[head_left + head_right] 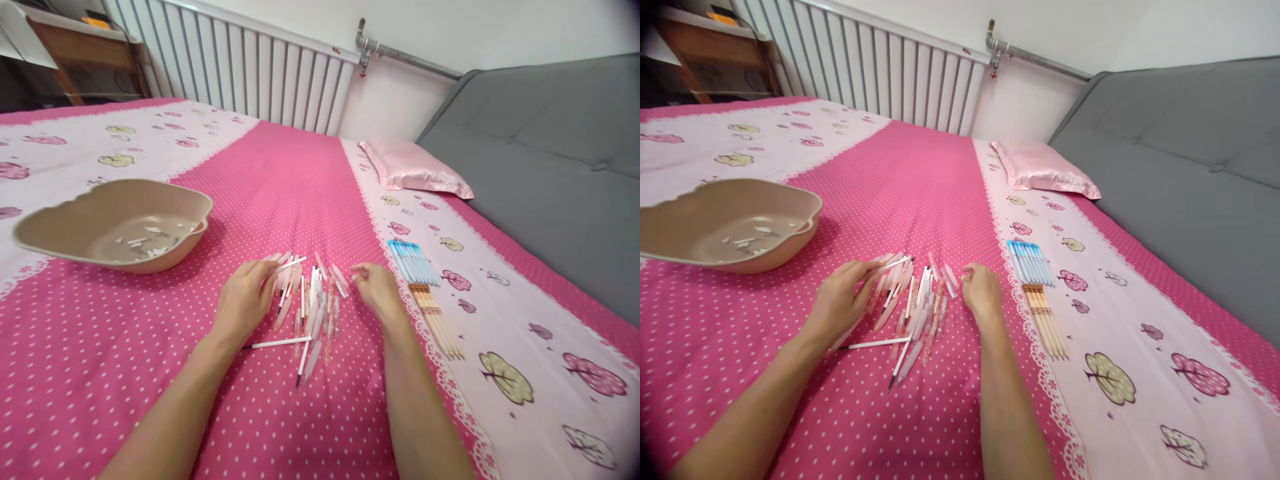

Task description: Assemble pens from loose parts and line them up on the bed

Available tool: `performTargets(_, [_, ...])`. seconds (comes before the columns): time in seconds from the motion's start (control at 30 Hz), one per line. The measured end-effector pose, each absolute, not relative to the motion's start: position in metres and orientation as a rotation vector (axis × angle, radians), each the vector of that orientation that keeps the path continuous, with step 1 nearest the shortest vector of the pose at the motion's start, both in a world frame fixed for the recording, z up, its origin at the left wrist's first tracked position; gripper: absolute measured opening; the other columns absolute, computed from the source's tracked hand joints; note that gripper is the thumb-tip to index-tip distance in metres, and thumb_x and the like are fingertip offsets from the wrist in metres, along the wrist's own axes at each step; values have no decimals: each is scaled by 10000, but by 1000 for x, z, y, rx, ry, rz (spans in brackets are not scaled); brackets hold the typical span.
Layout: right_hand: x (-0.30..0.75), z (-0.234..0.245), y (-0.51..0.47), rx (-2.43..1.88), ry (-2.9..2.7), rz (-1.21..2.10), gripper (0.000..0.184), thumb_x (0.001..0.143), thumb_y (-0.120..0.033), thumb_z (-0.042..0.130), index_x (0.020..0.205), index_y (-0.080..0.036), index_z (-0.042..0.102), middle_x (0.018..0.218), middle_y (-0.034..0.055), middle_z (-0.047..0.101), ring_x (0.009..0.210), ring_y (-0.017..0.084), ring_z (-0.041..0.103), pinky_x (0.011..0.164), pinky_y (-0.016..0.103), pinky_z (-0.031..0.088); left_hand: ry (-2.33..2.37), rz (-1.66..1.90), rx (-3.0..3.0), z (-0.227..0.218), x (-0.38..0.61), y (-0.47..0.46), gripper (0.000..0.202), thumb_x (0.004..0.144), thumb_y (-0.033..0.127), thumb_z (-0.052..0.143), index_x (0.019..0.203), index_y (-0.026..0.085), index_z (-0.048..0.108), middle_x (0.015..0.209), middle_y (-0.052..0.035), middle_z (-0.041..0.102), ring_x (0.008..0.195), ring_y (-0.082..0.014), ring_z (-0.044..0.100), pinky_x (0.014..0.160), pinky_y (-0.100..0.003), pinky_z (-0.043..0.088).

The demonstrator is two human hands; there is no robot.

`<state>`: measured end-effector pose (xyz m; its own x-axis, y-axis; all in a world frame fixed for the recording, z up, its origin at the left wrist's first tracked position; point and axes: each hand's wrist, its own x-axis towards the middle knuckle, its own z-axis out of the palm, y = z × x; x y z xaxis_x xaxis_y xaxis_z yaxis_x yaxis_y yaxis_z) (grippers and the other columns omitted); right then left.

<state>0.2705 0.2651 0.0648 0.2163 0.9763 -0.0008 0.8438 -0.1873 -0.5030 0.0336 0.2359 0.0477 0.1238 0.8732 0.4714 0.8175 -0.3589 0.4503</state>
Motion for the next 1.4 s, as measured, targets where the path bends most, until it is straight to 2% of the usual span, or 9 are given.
performTargets(0.13, [265, 62, 265, -2159, -1762, 493, 163, 730, -295, 615, 839, -187, 668, 845, 44, 684, 775, 183, 624, 614, 247, 388, 1753, 1042, 2293, 48, 33, 235, 274, 878, 284, 407, 997, 149, 613, 939, -86, 664, 877, -231, 585, 783, -351, 455])
performTargets(0.23, [262, 61, 264, -2191, -1831, 490, 215, 693, -395, 660, 720, -182, 640, 752, 38, 665, 660, 162, 595, 534, 236, 328, 1754, 1032, 2296, 48, 33, 236, 272, 876, 281, 406, 991, 151, 615, 943, -87, 667, 886, -230, 588, 793, -350, 456])
performTargets(0.3, [260, 59, 263, -2208, -1852, 469, 215, 671, -386, 680, 700, -179, 631, 738, 39, 657, 640, 155, 582, 519, 230, 307, 1752, 1024, 2294, 49, 34, 236, 270, 875, 279, 408, 991, 151, 615, 949, -87, 668, 894, -230, 589, 803, -350, 455])
performTargets(0.6, [256, 55, 263, -2133, -1855, 441, 114, 651, -224, 631, 757, -190, 657, 766, 43, 669, 671, 162, 600, 556, 229, 354, 1739, 1025, 2290, 47, 33, 235, 270, 873, 282, 415, 992, 150, 618, 943, -84, 669, 897, -229, 592, 808, -350, 457])
performTargets(0.93, [262, 66, 266, -1828, -1584, 392, 236, 689, -149, 540, 875, -187, 681, 825, 39, 684, 751, 174, 617, 706, 276, 452, 1740, 1030, 2290, 47, 33, 236, 274, 866, 280, 409, 986, 153, 620, 952, -87, 670, 908, -234, 595, 812, -357, 460])
performTargets(1.17, [258, 67, 271, -1284, -1266, 701, 274, 699, -265, 594, 942, -145, 635, 902, 59, 646, 769, 142, 592, 712, 271, 473, 1743, 1021, 2285, 48, 33, 236, 275, 870, 294, 405, 1001, 169, 612, 962, -80, 671, 910, -229, 591, 811, -357, 460])
performTargets(1.4, [254, 78, 265, -1136, -1179, 973, 315, 653, -287, 665, 934, -156, 611, 909, 40, 616, 830, 127, 573, 737, 259, 467, 1745, 1008, 2281, 48, 33, 236, 279, 871, 297, 399, 999, 167, 611, 960, -86, 671, 909, -233, 589, 807, -364, 460])
